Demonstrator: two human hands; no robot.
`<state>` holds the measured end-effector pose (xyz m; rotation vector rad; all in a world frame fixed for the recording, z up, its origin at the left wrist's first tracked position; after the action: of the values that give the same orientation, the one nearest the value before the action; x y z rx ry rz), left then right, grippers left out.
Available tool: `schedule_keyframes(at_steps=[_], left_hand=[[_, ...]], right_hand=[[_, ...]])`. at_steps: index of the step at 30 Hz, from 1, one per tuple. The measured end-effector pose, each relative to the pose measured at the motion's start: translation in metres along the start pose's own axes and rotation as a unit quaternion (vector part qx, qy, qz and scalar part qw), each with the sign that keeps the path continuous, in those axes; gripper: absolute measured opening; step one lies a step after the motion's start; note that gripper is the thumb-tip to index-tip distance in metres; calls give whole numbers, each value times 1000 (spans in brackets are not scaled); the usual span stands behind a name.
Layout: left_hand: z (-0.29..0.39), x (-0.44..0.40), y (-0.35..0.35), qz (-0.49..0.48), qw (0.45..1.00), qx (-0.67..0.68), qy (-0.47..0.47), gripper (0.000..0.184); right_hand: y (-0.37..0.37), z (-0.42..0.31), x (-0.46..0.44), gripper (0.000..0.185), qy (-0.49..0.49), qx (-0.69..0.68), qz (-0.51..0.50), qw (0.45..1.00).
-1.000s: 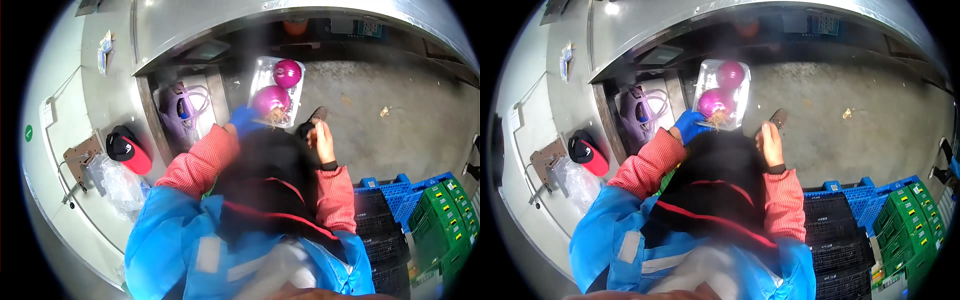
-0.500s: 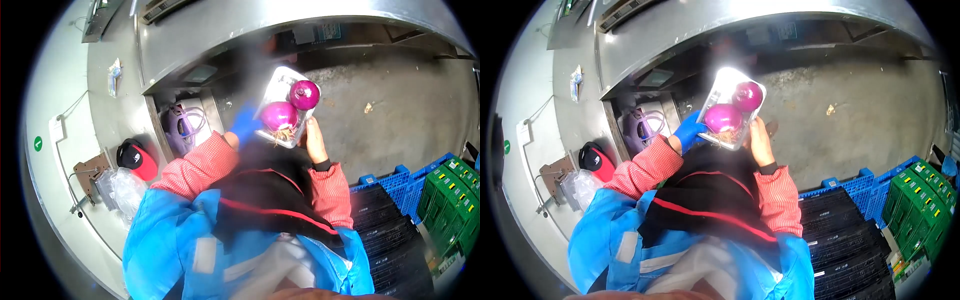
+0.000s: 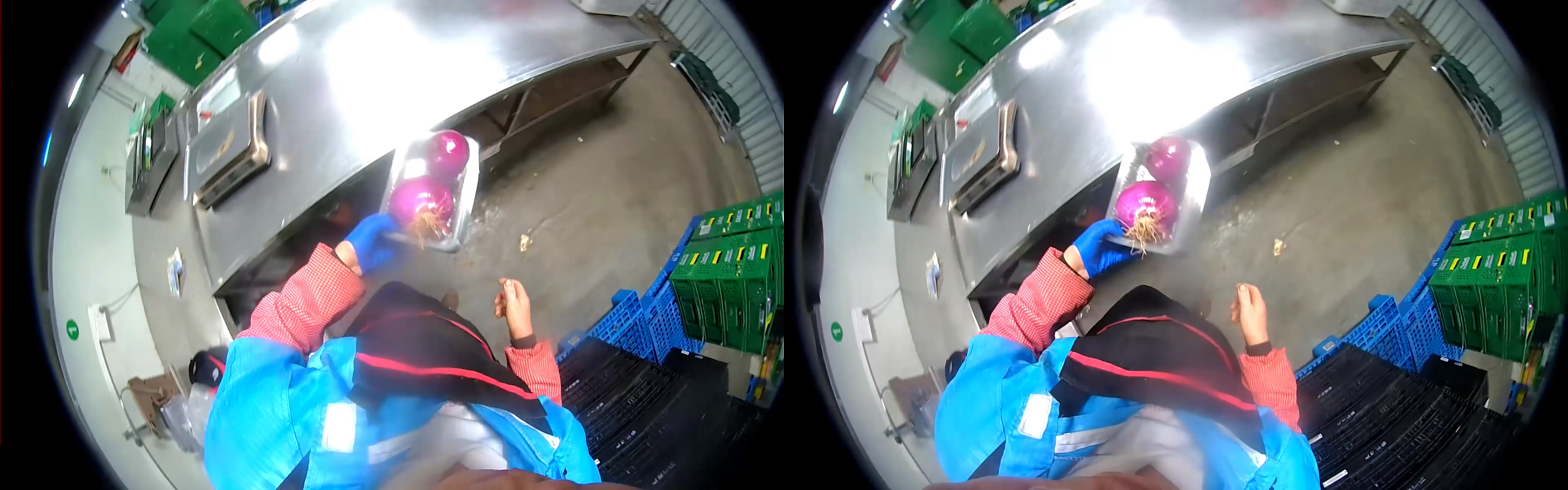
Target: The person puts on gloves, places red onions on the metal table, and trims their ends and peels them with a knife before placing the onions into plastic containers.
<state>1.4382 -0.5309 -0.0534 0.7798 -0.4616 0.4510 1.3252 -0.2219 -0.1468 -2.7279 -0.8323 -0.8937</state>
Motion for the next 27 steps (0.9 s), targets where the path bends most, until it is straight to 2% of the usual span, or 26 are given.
schedule_keyframes(at_steps=[3, 6, 7, 9, 10, 11, 13, 14, 17, 18, 21, 22, 25, 27], left_hand=[[52, -39, 40, 3, 1000, 8, -24, 36], [110, -104, 52, -109, 961, -234, 102, 31], [116, -124, 55, -33, 999, -26, 11, 31], [151, -172, 61, 33, 986, -129, 98, 31], [162, -200, 69, 47, 997, -53, 19, 30], [178, -226, 80, 23, 997, -55, 51, 32], [208, -262, 115, 10, 995, -80, 56, 34], [221, -281, 128, 29, 993, -94, 60, 38], [248, -360, 154, 24, 994, -102, 19, 42], [247, -410, 138, 32, 995, -95, -8, 46], [260, -453, 181, 70, 990, -120, -36, 50], [264, -473, 192, 60, 988, -137, -30, 52], [276, -525, 231, 41, 992, -121, -13, 50], [282, -571, 254, 12, 994, -110, -11, 48]], right_hand=[[-29, 0, -16, 34, 4, -1, 24, 1000], [-41, -10, -42, 29, 13, -23, 36, 999], [-43, -16, -53, 28, 11, -21, 36, 999], [-47, -30, -78, 27, 7, -7, 44, 999], [-49, -38, -90, 26, 6, 6, 52, 999], [-53, -48, -102, 25, 6, 20, 62, 998], [-67, -60, -137, 24, -30, 65, 88, 994], [-74, -61, -150, 24, -43, 88, 100, 990], [-91, -81, -187, 23, -63, 150, 148, 975], [-91, -99, -189, 25, -52, 127, 152, 979], [-95, -145, -194, 29, -88, 208, 203, 953], [-98, -153, -196, 35, 4, 227, 203, 953], [-121, -137, -232, 35, 72, 237, 159, 956], [-146, -150, -259, 35, 70, 246, 157, 954]])
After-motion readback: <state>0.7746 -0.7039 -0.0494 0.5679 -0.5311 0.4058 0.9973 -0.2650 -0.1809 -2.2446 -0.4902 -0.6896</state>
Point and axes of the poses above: each hand's wrist, its own x-axis away from the middle knuckle, its own y-axis out of the palm, z = x × y, the point moved 8 cm from there along -x, towards the middle knuckle, and after that the axes turned 5 degrees about y, right-handed, at the moved point
